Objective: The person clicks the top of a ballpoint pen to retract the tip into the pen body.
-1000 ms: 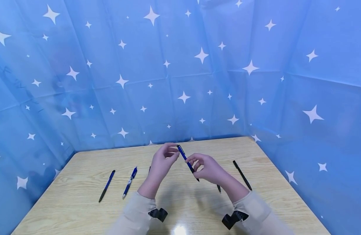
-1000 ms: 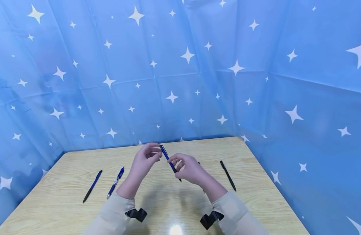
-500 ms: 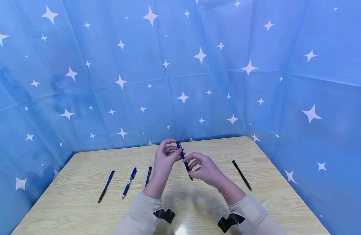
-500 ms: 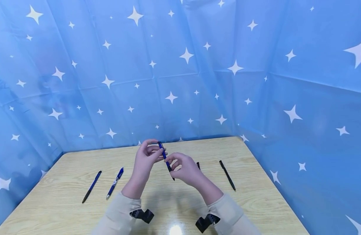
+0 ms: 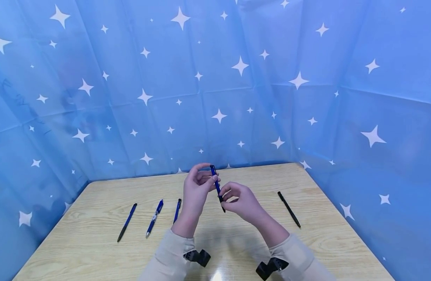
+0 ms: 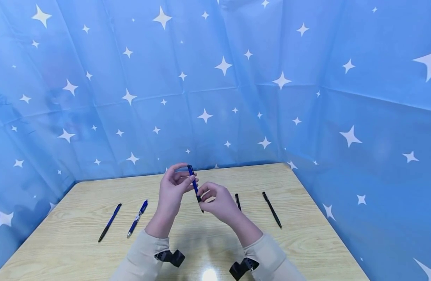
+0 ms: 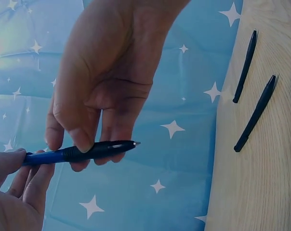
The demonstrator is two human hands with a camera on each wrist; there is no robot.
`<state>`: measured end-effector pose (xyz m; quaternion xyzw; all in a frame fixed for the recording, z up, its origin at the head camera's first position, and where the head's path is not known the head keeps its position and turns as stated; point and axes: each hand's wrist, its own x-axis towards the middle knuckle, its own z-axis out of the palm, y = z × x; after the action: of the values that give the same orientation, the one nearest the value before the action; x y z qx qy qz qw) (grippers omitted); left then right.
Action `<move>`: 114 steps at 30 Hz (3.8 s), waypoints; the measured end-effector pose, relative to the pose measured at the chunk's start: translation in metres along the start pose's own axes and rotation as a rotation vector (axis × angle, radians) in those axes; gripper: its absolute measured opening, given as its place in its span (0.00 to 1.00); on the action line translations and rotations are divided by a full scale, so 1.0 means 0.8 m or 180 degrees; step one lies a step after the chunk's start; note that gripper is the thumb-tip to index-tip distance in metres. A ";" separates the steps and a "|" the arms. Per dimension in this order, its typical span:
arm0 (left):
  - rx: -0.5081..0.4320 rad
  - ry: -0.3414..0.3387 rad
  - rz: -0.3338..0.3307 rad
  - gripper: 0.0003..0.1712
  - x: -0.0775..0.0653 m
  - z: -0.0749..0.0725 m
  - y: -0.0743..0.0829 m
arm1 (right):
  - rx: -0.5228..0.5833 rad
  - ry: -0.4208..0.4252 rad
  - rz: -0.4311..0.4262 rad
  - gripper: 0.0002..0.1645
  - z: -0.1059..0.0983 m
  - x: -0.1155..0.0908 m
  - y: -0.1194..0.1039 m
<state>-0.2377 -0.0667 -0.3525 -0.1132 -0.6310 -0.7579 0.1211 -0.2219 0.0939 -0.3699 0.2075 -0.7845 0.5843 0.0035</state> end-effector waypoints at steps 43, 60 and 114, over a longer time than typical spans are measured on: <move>0.0140 -0.0311 -0.0297 0.16 -0.002 -0.013 -0.005 | 0.0647 -0.0187 0.0170 0.12 0.001 0.006 0.043; 0.0411 -0.0320 -0.0356 0.26 -0.010 -0.020 -0.003 | 0.0394 -0.0764 -0.0090 0.12 -0.012 0.001 0.039; 0.1917 -0.2050 -0.0756 0.13 -0.045 -0.118 -0.056 | -0.0740 -0.1506 0.0513 0.39 -0.060 0.050 0.155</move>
<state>-0.2197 -0.1501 -0.4225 -0.2297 -0.8373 -0.4755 -0.1415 -0.3107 0.1537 -0.4578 0.2733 -0.8394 0.4240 -0.2025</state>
